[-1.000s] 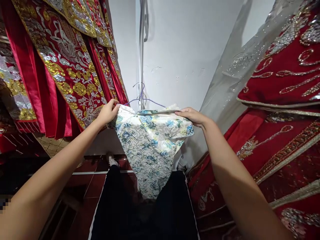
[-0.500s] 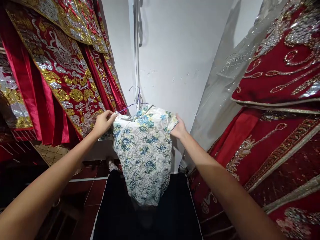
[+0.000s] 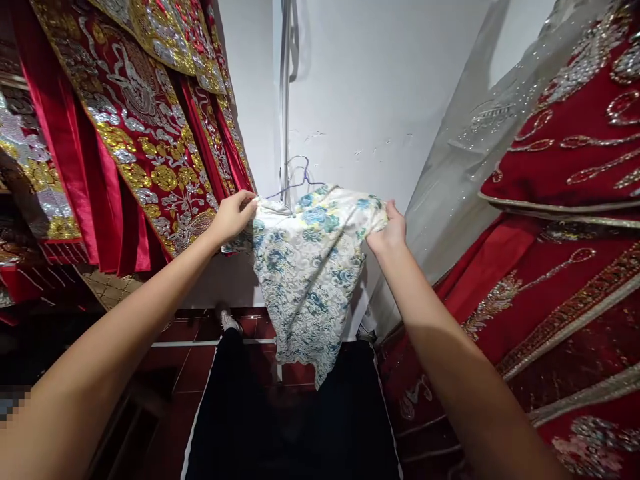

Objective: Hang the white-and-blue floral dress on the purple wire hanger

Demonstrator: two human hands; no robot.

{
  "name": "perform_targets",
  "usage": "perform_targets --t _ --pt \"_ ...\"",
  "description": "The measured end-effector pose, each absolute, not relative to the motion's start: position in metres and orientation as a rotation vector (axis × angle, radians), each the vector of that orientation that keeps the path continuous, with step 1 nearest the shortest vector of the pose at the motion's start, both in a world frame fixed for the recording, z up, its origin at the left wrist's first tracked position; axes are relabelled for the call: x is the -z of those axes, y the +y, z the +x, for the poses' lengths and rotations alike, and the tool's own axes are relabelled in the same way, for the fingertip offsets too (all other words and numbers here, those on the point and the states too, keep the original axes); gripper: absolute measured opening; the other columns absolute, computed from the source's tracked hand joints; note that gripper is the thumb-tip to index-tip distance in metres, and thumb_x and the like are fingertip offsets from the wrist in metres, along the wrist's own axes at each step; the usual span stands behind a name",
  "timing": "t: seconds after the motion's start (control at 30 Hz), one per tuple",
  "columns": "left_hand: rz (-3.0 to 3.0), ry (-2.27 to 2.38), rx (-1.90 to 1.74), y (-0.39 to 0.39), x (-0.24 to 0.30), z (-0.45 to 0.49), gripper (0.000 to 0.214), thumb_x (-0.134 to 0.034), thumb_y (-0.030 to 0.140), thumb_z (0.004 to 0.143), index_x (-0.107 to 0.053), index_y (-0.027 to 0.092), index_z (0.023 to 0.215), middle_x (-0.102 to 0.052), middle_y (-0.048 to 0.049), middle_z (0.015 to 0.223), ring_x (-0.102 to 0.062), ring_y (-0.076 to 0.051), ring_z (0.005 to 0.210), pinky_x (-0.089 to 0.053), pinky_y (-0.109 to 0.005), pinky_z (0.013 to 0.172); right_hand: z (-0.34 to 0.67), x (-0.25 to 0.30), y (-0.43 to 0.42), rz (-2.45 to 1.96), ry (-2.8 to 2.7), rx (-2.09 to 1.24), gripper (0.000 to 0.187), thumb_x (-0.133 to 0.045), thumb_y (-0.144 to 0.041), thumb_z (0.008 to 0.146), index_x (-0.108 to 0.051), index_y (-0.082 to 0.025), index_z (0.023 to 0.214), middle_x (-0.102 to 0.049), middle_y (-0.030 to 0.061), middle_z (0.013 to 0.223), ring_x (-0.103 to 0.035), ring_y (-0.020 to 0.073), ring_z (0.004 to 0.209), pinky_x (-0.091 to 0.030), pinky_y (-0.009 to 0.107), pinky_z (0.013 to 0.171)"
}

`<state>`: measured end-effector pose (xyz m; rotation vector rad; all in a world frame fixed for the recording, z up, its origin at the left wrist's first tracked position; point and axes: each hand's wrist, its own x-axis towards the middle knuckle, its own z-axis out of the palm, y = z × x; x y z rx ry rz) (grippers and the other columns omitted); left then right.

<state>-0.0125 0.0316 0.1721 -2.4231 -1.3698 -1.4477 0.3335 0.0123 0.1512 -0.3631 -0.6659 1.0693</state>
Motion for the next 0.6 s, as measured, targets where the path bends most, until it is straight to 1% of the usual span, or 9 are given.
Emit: perform_targets --t 0.07,0.17,0.27,0.33,0.4,0.47,0.5,0.53,0.6 --pt "-2.598 -1.355 1.368 0.021 -0.165 -0.01 0.036 -0.05 0.04 0.091 -0.067 0.014 0.11 -0.071 -0.0085 0.107 -0.063 -0.021 0.094 -0.046 -0.03 0.083 0.34 -0.128 -0.003 -0.368 -0.557 -1.011 0.035 -0.039 -0.04 0.099 -0.065 -0.018 0.093 -0.073 0.0045 0.083 -0.072 0.0211 0.09 -0.057 0.043 0.09" --pt "-2.87 -1.367 1.176 0.008 -0.143 -0.005 0.035 -0.055 0.044 0.089 -0.071 0.015 0.101 -0.072 -0.0068 0.097 -0.062 -0.02 0.086 -0.046 -0.029 0.076 0.341 -0.093 -0.04 -0.424 -0.594 -1.066 0.034 -0.041 -0.04 0.097 -0.068 -0.02 0.097 -0.074 0.0049 0.091 -0.071 0.0223 0.094 -0.056 0.045 0.093" --pt "-2.978 -1.338 1.11 0.0 -0.116 0.003 0.035 -0.06 0.047 0.086 -0.072 0.015 0.09 -0.068 -0.0035 0.078 -0.057 -0.016 0.07 -0.042 -0.026 0.065 0.328 -0.078 -0.076 -0.509 -0.929 -1.283 0.05 -0.043 -0.06 0.092 -0.071 -0.02 0.102 -0.074 0.0095 0.102 -0.068 0.0288 0.107 -0.053 0.05 0.096" --pt "-2.962 -1.349 1.28 -0.005 -0.105 0.009 0.042 -0.054 0.051 0.089 -0.071 0.014 0.079 -0.061 -0.0017 0.067 -0.052 -0.014 0.063 -0.038 -0.025 0.06 0.317 -0.08 -0.088 -0.579 -1.243 -1.443 0.069 -0.036 -0.073 0.089 -0.073 -0.017 0.103 -0.073 0.0132 0.108 -0.064 0.0321 0.115 -0.05 0.052 0.1" --pt "-2.895 -1.373 1.609 -0.009 -0.104 0.016 0.052 -0.046 0.056 0.093 -0.07 0.014 0.074 -0.054 -0.0003 0.059 -0.048 -0.013 0.058 -0.035 -0.024 0.056 0.308 -0.086 -0.087 -0.66 -1.575 -1.465 0.075 -0.031 -0.076 0.089 -0.074 -0.017 0.106 -0.071 0.0145 0.116 -0.06 0.0326 0.121 -0.044 0.053 0.106" --pt "-2.801 -1.345 1.967 -0.014 -0.11 0.024 0.058 -0.043 0.062 0.093 -0.07 0.015 0.075 -0.05 0.0003 0.056 -0.045 -0.012 0.054 -0.034 -0.024 0.053 0.297 -0.087 -0.076 -0.795 -1.85 -1.224 0.066 -0.04 -0.072 0.089 -0.069 -0.02 0.119 -0.064 0.013 0.131 -0.054 0.0315 0.128 -0.038 0.053 0.112" --pt "-2.76 -1.3 2.126 -0.016 -0.115 0.029 0.059 -0.043 0.064 0.092 -0.071 0.015 0.075 -0.051 -0.0001 0.057 -0.046 -0.012 0.054 -0.035 -0.024 0.053 0.29 -0.084 -0.069 -0.877 -1.953 -1.018 0.065 -0.049 -0.069 0.087 -0.062 -0.022 0.131 -0.056 0.0127 0.141 -0.049 0.0318 0.133 -0.035 0.054 0.114" --pt "-2.734 -1.241 2.273 -0.019 -0.12 0.035 0.061 -0.043 0.067 0.091 -0.071 0.015 0.076 -0.052 -0.001 0.059 -0.048 -0.012 0.055 -0.036 -0.024 0.053 0.282 -0.078 -0.062 -0.952 -2.036 -0.786 0.075 -0.059 -0.067 0.082 -0.051 -0.023 0.142 -0.045 0.0133 0.151 -0.041 0.0331 0.139 -0.031 0.055 0.115" --pt "-2.743 -1.118 2.557 -0.025 -0.131 0.047 0.065 -0.041 0.071 0.089 -0.07 0.015 0.075 -0.055 -0.0028 0.062 -0.051 -0.012 0.057 -0.04 -0.025 0.055 0.261 -0.064 -0.051 -1.041 -2.166 -0.322 0.109 -0.073 -0.063 0.069 -0.023 -0.022 0.156 -0.023 0.0155 0.162 -0.023 0.0373 0.148 -0.022 0.06 0.118"
